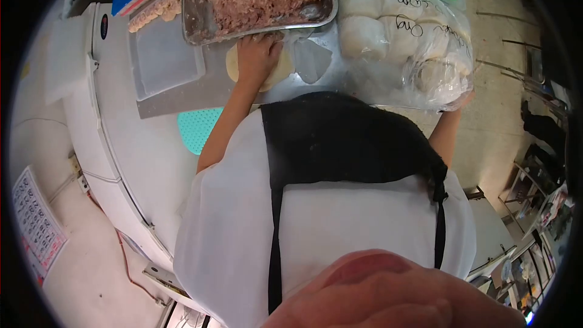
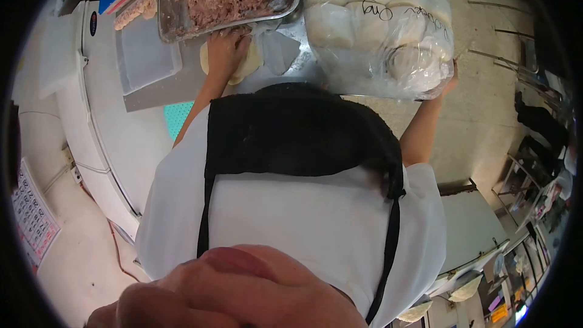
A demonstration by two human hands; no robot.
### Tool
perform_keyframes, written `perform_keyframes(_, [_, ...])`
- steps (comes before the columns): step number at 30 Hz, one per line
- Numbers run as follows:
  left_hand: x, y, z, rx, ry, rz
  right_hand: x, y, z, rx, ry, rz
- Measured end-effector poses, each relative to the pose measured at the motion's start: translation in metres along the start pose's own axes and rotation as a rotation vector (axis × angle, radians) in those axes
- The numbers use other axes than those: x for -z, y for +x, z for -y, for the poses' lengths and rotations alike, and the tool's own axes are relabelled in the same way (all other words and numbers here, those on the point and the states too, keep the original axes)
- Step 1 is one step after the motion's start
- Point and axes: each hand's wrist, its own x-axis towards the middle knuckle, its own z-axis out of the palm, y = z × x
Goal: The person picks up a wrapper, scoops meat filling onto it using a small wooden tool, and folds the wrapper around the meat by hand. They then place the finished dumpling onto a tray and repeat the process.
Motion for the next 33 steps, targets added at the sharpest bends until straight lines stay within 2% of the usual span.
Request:
perform_keyframes(1, [0.0, -0.002, 0.004, 0.002, -0.064, -0.005, 0.004, 0.005, 0.001, -0.093, -0.018, -0.152])
perform_keyframes(3, [0.003, -0.009, 0.013, 0.009, -0.192, -0.005, 0.008, 0.014, 0.008, 0.232, -0.316, -0.467])
perform_keyframes(5, [0.003, -0.017, 0.019, -0.046, -0.204, -0.063, 0.003, 0.021, 0.051, 0.321, -0.462, -0.521])
perform_keyframes(7, [0.008, -0.022, 0.022, -0.091, -0.181, -0.126, -0.05, -0.003, 0.114, 0.463, -0.379, -0.427])
perform_keyframes(9, [0.018, -0.028, 0.019, -0.12, -0.13, -0.188, -0.085, -0.016, 0.146, 0.501, -0.463, -0.12])
perform_keyframes(11, [0.036, -0.037, 0.017, -0.097, -0.191, -0.104, -0.143, -0.049, 0.161, 0.564, -0.585, 0.339])
perform_keyframes(12, [0.041, -0.04, 0.018, -0.087, -0.222, -0.062, -0.162, -0.058, 0.155, 0.513, -0.745, 0.579])
perform_keyframes(13, [0.041, -0.042, 0.021, -0.096, -0.235, -0.041, -0.193, -0.079, 0.156, 0.724, -0.731, 0.933])
perform_keyframes(14, [0.04, -0.045, 0.024, -0.104, -0.247, -0.018, -0.224, -0.094, 0.154, 0.748, -0.987, 1.071])
perform_keyframes(15, [0.039, -0.047, 0.029, -0.112, -0.258, 0.005, -0.254, -0.109, 0.157, 0.806, -1.231, 1.117])
perform_keyframes(17, [0.03, -0.043, 0.041, -0.108, -0.314, 0.003, -0.294, -0.115, 0.134, 0.968, -1.31, 1.076])
perform_keyframes(20, [0.032, -0.038, 0.054, -0.129, -0.382, -0.07, -0.326, -0.16, 0.119, 1.223, -1.445, 1.195])
perform_keyframes(21, [0.035, -0.036, 0.058, -0.143, -0.404, -0.104, -0.329, -0.16, 0.123, 1.372, -1.389, 1.13])
perform_keyframes(24, [0.049, -0.033, 0.071, -0.161, -0.458, -0.081, -0.359, -0.139, 0.148, 1.068, -1.525, 1.142])
perform_keyframes(25, [0.053, -0.032, 0.074, -0.154, -0.468, -0.098, -0.363, -0.142, 0.151, 1.227, -1.65, 1.033])
perform_keyframes(27, [0.061, -0.033, 0.078, -0.14, -0.484, -0.128, -0.355, -0.16, 0.106, 1.331, -1.383, 1.088])
perform_keyframes(28, [0.065, -0.03, 0.079, 0.02, -0.645, -0.112, -0.357, -0.169, 0.098, 1.382, -1.245, 1.109])
perform_keyframes(30, [0.071, -0.029, 0.077, 0.362, -0.963, -0.068, -0.366, -0.166, 0.117, 1.22, -1.424, 1.117])
perform_keyframes(33, [0.097, -0.019, 0.09, 0.44, -1.172, 0.027, -0.382, -0.16, 0.139, 0.924, -1.679, 1.099])
